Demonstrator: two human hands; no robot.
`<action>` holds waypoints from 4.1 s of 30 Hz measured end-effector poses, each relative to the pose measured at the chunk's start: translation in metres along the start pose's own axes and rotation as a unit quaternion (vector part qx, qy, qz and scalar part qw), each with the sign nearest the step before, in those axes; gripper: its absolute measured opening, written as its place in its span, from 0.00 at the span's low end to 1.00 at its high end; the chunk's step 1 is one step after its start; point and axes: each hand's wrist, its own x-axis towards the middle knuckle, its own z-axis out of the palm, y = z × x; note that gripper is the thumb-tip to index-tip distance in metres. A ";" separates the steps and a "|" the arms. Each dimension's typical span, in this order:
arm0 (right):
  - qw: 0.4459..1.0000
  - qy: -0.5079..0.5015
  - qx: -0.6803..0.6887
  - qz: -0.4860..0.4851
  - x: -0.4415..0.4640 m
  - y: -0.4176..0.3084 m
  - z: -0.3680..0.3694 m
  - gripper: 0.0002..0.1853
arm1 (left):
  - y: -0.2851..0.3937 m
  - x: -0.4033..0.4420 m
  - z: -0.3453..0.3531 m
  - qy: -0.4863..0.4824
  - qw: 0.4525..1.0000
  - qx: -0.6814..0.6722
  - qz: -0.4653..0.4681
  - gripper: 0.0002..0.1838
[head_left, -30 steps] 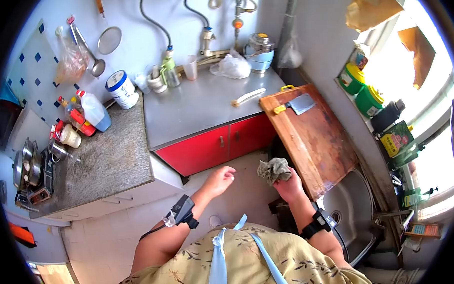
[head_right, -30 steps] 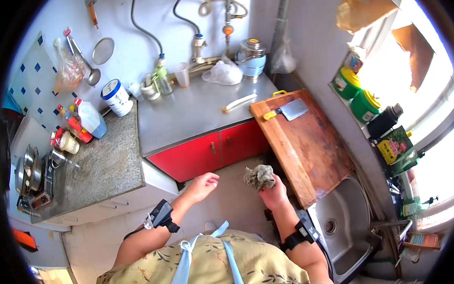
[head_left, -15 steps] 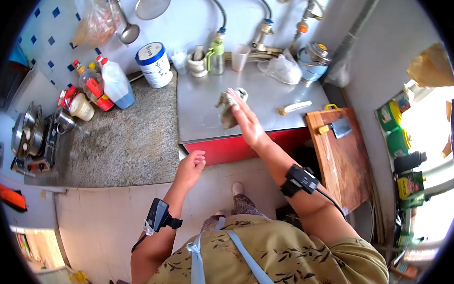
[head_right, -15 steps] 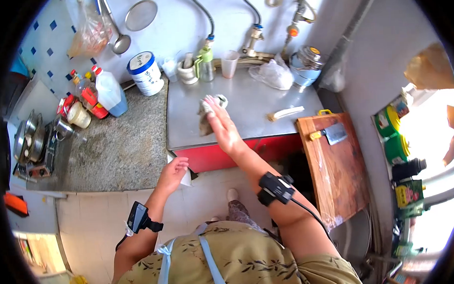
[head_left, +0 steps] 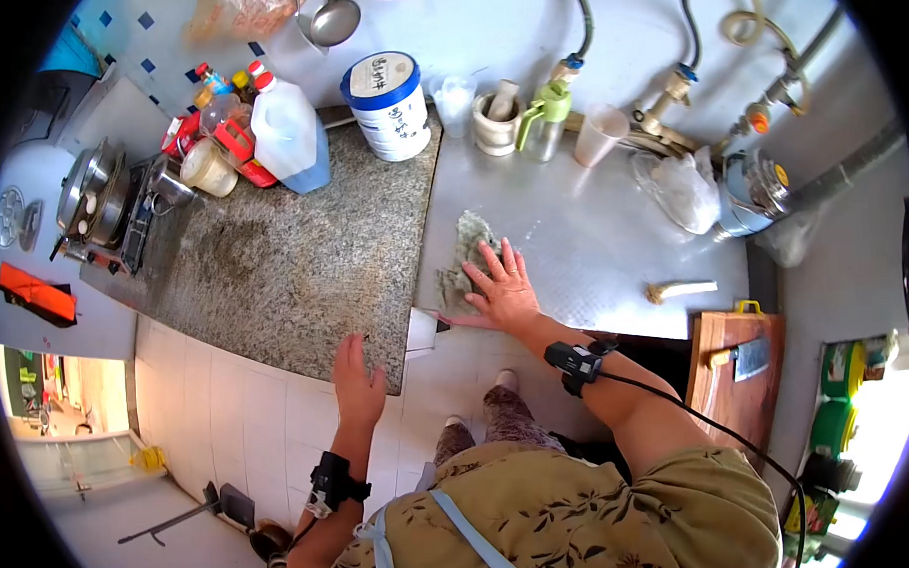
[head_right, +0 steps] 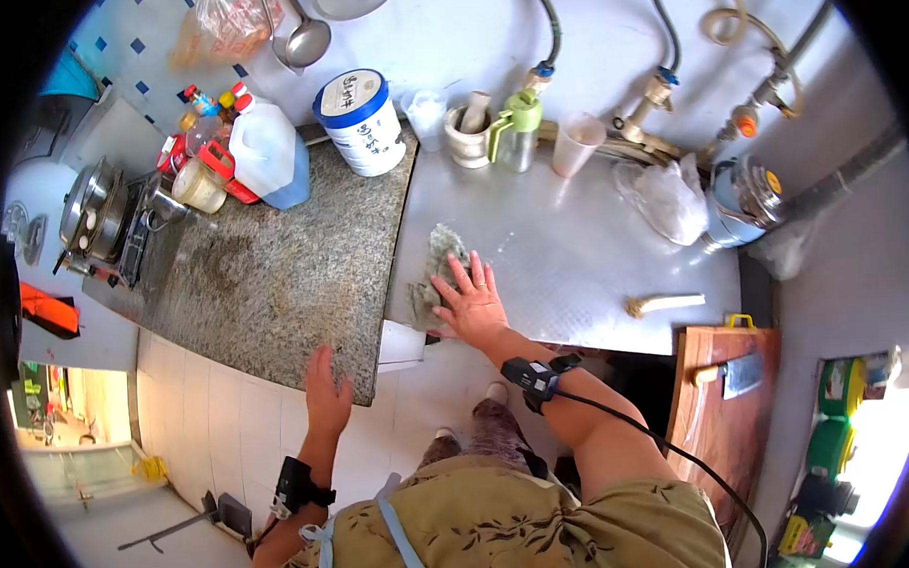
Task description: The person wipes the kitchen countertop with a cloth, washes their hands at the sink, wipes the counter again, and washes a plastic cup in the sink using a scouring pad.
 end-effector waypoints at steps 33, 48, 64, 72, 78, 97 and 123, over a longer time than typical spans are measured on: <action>0.993 -0.028 -0.099 0.065 0.006 0.106 -0.002 0.30 | 0.036 0.015 0.047 -0.058 0.996 0.060 -0.018 0.43; 0.998 -0.006 -0.019 0.057 0.088 0.034 0.032 0.32 | 0.063 0.014 0.053 -0.092 0.994 0.058 0.000 0.41; 0.964 0.050 -0.040 0.256 0.030 0.212 -0.027 0.30 | 0.097 0.085 0.078 -0.114 0.984 0.029 0.137 0.39; 0.939 0.076 -0.035 0.335 0.066 0.265 -0.032 0.32 | 0.082 0.087 0.106 -0.180 0.973 0.060 0.134 0.39; 0.967 0.034 -0.081 0.239 0.014 0.215 -0.021 0.32 | 0.076 0.087 0.111 -0.187 0.970 0.096 0.125 0.39; 0.953 0.046 -0.077 0.288 0.026 0.284 -0.041 0.30 | 0.083 0.090 0.112 -0.241 0.948 0.177 0.110 0.41; 0.932 0.065 -0.012 0.358 -0.095 0.115 -0.010 0.34 | 0.080 0.096 0.102 -0.302 0.923 0.208 0.120 0.44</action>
